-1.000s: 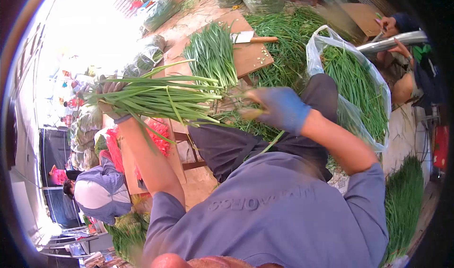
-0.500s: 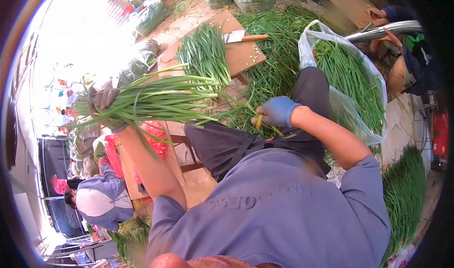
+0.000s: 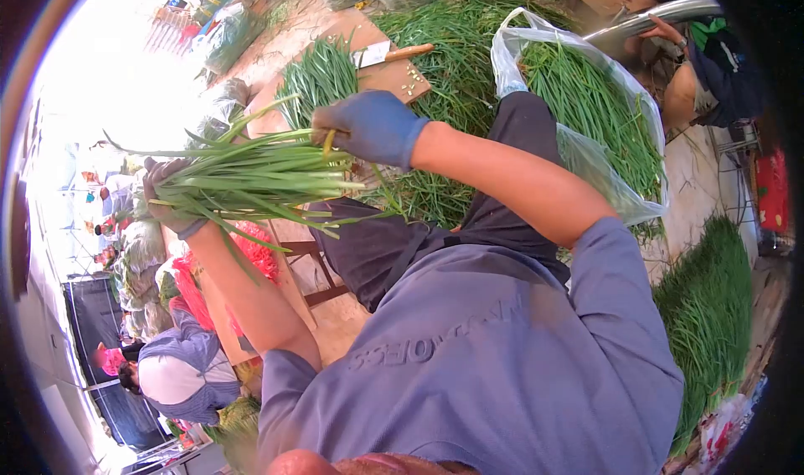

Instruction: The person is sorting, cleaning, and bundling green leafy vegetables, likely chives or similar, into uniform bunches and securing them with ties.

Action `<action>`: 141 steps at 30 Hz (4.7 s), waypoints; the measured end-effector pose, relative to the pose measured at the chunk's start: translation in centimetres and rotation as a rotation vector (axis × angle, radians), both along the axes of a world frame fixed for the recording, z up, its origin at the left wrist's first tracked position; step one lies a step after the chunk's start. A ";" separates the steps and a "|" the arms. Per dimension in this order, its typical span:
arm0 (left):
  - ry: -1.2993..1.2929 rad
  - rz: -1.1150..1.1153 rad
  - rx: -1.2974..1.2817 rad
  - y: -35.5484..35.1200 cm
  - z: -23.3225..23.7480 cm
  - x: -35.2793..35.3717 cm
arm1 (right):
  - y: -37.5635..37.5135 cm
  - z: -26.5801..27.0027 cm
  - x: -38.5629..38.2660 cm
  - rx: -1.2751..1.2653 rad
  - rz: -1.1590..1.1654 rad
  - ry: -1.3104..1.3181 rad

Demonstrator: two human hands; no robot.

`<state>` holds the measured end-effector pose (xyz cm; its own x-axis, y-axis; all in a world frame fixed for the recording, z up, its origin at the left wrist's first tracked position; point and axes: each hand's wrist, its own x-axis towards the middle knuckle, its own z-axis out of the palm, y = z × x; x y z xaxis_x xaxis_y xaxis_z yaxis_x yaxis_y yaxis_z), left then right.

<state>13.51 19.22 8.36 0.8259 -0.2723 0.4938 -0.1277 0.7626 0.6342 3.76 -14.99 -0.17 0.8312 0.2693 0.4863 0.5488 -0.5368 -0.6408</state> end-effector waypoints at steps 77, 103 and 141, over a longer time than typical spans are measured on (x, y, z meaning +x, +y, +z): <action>-0.173 0.764 0.806 2.1 -7.9 5.6 | -0.6 -7.2 -3.1 0.838 -0.090 0.252; 0.133 0.350 -0.170 7.9 -2.8 7.8 | -3.1 -12.6 -5.2 -0.199 -0.051 0.425; 0.138 0.166 0.073 -2.1 -2.9 5.4 | 5.9 -5.4 -4.3 0.577 0.228 0.377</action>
<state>18.96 17.10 5.44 0.9208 -0.1576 0.3567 -0.1558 0.6899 0.7069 -0.58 -9.06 -5.58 0.9241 0.2433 0.2948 0.2927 0.0455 -0.9551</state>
